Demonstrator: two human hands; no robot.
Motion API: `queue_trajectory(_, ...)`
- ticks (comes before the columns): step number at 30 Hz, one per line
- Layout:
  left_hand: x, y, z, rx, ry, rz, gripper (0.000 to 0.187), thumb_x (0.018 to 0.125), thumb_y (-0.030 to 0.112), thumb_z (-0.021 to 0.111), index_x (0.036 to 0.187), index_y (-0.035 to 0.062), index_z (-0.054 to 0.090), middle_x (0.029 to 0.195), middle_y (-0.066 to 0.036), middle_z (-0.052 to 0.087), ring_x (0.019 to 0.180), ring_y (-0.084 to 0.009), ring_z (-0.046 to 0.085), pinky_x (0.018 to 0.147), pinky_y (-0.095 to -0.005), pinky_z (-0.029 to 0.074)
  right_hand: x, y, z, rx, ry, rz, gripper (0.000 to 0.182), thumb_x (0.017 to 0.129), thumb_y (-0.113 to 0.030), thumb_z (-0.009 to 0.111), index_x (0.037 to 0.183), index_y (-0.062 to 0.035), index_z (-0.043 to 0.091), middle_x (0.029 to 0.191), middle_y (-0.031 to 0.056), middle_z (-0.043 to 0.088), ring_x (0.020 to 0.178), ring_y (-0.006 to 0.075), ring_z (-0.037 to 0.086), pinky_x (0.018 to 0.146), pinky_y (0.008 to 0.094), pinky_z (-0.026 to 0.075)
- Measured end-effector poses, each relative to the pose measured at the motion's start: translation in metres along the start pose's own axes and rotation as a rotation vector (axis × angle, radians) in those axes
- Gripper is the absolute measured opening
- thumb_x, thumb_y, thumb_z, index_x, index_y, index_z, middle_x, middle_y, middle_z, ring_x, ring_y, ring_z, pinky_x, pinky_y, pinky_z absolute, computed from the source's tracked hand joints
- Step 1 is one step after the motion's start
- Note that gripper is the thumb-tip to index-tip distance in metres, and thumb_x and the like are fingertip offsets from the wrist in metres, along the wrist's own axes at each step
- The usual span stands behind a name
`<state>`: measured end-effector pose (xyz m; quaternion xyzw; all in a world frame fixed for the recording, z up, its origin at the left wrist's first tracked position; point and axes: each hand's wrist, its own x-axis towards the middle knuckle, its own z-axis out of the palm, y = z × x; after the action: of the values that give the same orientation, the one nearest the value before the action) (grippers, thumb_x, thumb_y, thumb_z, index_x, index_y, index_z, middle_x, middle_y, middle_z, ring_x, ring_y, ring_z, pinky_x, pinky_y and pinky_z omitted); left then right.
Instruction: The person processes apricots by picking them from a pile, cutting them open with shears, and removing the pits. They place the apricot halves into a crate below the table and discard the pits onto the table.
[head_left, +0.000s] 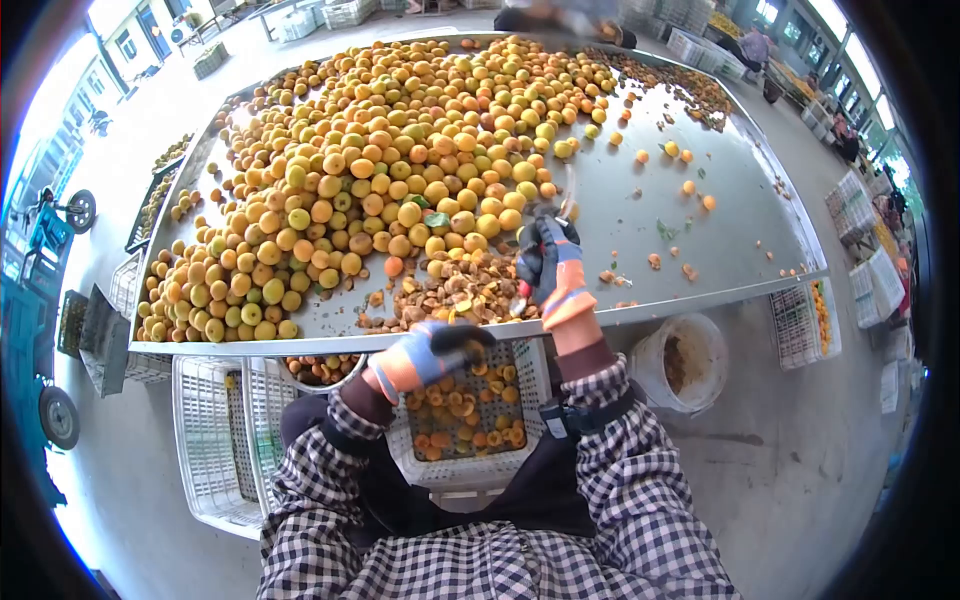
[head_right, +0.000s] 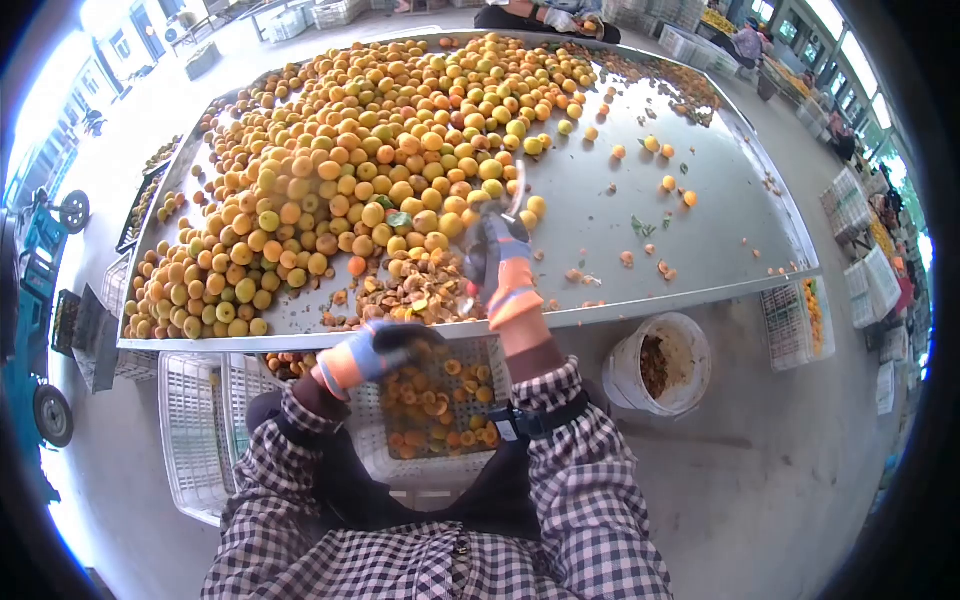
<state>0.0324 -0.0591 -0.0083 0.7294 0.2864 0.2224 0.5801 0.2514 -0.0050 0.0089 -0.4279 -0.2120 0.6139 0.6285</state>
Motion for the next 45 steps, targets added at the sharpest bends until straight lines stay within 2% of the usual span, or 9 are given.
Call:
queue_trajectory(5, -0.002, 0.002, 0.001, 0.04, 0.073, 0.017, 0.036, 0.083, 0.005, 0.066, 0.119, 0.0059, 0.062, 0.11, -0.009, 0.067, 0.099, -0.0188, 0.063, 0.085, -0.0319, 0.05, 0.022, 0.046, -0.032, -0.892, -0.28, -0.216, 0.014, 0.083, -0.009, 0.061, 0.097, -0.0066, 0.066, 0.076, 0.0028, 0.067, 0.067, 0.0096, 0.061, 0.06, 0.0231, 0.048)
queue_trajectory(8, -0.001, -0.019, -0.017, 0.354, 0.308, 0.017, 0.027, 0.083, 0.01, 0.066, 0.11, 0.0075, 0.066, 0.104, -0.012, 0.068, 0.093, -0.0243, 0.066, 0.083, -0.0337, 0.051, -0.015, 0.029, 0.004, -1.317, -0.565, 0.035, 0.029, 0.078, -0.004, 0.064, 0.107, -0.0072, 0.066, 0.086, 0.0057, 0.07, 0.076, 0.0102, 0.063, 0.071, 0.0267, 0.051)
queue_trajectory(9, -0.002, -0.02, -0.021, 0.502, 0.36, 0.021, 0.024, 0.083, 0.012, 0.065, 0.108, 0.0087, 0.067, 0.103, -0.013, 0.068, 0.093, -0.0272, 0.066, 0.083, -0.035, 0.051, -0.01, 0.043, 0.007, -1.493, -0.69, -0.169, 0.031, 0.081, -0.014, 0.064, 0.111, -0.0127, 0.066, 0.091, 0.0095, 0.07, 0.082, 0.017, 0.066, 0.077, 0.0315, 0.052)
queue_trajectory(11, -0.004, -0.031, -0.036, 0.503, 0.399, -0.102, 0.022, 0.082, 0.016, 0.064, 0.104, 0.011, 0.069, 0.099, -0.013, 0.068, 0.093, -0.0318, 0.064, 0.082, -0.0376, 0.051, -0.009, 0.043, 0.017, -1.721, -0.561, -0.046, 0.031, 0.083, -0.027, 0.06, 0.113, -0.0192, 0.063, 0.106, 0.0154, 0.066, 0.098, 0.0348, 0.063, 0.086, 0.0447, 0.05)
queue_trajectory(17, 0.013, -0.06, -0.096, 0.82, 0.794, -0.372, 0.026, 0.073, 0.019, 0.073, 0.098, 0.0119, 0.068, 0.09, -0.012, 0.069, 0.086, -0.032, 0.065, 0.075, -0.0379, 0.052, 0.006, 0.05, 0.018, -1.658, -0.616, -0.097, 0.032, 0.084, -0.031, 0.059, 0.112, -0.0154, 0.063, 0.107, 0.016, 0.065, 0.1, 0.0344, 0.061, 0.086, 0.0435, 0.05)
queue_trajectory(27, 0.043, -0.084, -0.093, 0.967, 0.626, -0.512, 0.029, 0.079, 0.021, 0.071, 0.104, 0.0097, 0.064, 0.105, -0.01, 0.064, 0.098, -0.0257, 0.063, 0.081, -0.0358, 0.05, 0.009, 0.047, 0.013, -1.505, -0.373, -0.187, 0.035, 0.085, -0.034, 0.063, 0.113, -0.0136, 0.061, 0.107, 0.0148, 0.064, 0.098, 0.034, 0.061, 0.082, 0.042, 0.049)
queue_trajectory(29, 0.036, -0.085, -0.096, 0.371, 0.66, -0.159, 0.034, 0.08, 0.016, 0.071, 0.111, 0.0066, 0.064, 0.113, -0.007, 0.064, 0.097, -0.0182, 0.065, 0.077, -0.031, 0.051, 0.014, 0.063, 0.005, -1.292, -0.369, -0.267, 0.035, 0.087, -0.036, 0.061, 0.115, -0.0152, 0.06, 0.103, 0.0143, 0.065, 0.097, 0.0342, 0.061, 0.081, 0.0426, 0.049)
queue_trajectory(33, 0.018, -0.02, -0.068, -0.552, 0.472, -0.062, 0.04, 0.087, 0.011, 0.064, 0.125, 0.0038, 0.056, 0.115, -0.005, 0.063, 0.097, -0.0172, 0.063, 0.08, -0.0267, 0.051, 0.004, 0.062, 0.012, -1.331, -0.349, -0.377, 0.035, 0.089, -0.037, 0.06, 0.114, -0.0125, 0.06, 0.1, 0.0149, 0.066, 0.095, 0.0347, 0.061, 0.08, 0.0423, 0.049)
queue_trajectory(45, 0.012, -0.009, -0.055, -0.87, 0.542, 0.076, 0.04, 0.089, 0.013, 0.063, 0.125, -0.0006, 0.051, 0.114, -0.011, 0.062, 0.104, -0.02, 0.06, 0.091, -0.0313, 0.049, -0.02, 0.076, 0.036, -1.198, -0.434, -0.48, 0.032, 0.088, -0.029, 0.064, 0.108, -0.0042, 0.059, 0.093, 0.0207, 0.065, 0.089, 0.0384, 0.061, 0.073, 0.0414, 0.05)
